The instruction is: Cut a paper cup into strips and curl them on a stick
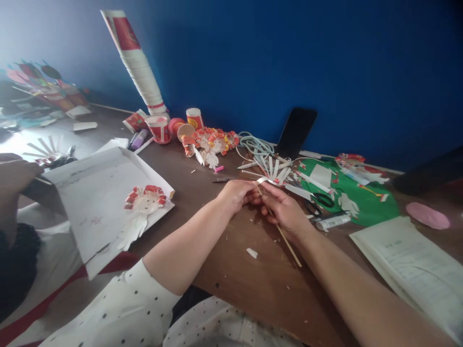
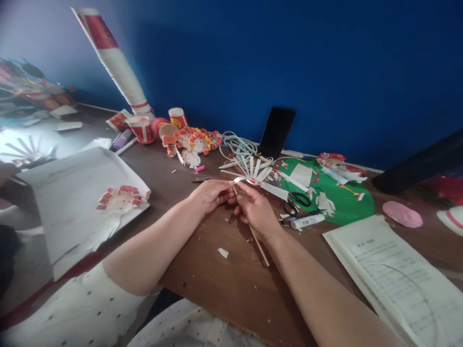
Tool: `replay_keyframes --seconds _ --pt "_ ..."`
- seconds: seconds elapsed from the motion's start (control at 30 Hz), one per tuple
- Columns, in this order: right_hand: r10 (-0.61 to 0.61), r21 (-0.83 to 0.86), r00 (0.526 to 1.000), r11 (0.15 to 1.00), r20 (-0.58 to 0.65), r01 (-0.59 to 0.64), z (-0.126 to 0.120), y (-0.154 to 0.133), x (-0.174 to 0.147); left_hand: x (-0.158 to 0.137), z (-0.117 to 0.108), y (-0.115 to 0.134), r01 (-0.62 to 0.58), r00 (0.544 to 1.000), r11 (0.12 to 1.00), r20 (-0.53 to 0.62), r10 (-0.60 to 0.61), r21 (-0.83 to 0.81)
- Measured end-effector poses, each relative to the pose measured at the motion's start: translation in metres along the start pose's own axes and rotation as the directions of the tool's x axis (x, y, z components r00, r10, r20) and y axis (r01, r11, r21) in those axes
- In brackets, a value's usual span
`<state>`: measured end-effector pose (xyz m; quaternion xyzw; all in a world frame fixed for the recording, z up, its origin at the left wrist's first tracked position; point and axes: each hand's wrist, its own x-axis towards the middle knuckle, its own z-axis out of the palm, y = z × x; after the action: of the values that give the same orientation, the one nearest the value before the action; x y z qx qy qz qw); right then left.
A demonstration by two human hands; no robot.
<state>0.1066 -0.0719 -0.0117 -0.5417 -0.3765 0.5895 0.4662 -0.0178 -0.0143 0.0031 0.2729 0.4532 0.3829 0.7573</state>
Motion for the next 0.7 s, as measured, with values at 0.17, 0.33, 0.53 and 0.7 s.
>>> replay_keyframes --seconds 0.17,0.33,0.53,0.7 --pt "-0.015 -0.049 1.0 0.999 0.02 0.016 0.0 -0.004 -0.002 0.001 0.0 0.0 0.028 0.999 0.999 -0.042 -0.026 0.042" --pt "-0.006 -0.035 0.999 0.999 0.037 0.008 -0.001 -0.006 -0.002 0.004 -0.003 -0.003 0.001 1.0 0.996 0.012 -0.003 0.091" --pt "0.031 0.015 0.998 0.999 0.052 -0.032 -0.004 -0.007 -0.002 0.006 -0.003 -0.005 -0.044 0.998 0.985 -0.043 0.052 0.166" --pt "0.038 -0.072 0.998 0.997 0.057 -0.034 -0.007 -0.012 -0.004 0.006 -0.001 -0.006 -0.047 0.994 0.98 -0.089 0.066 0.193"
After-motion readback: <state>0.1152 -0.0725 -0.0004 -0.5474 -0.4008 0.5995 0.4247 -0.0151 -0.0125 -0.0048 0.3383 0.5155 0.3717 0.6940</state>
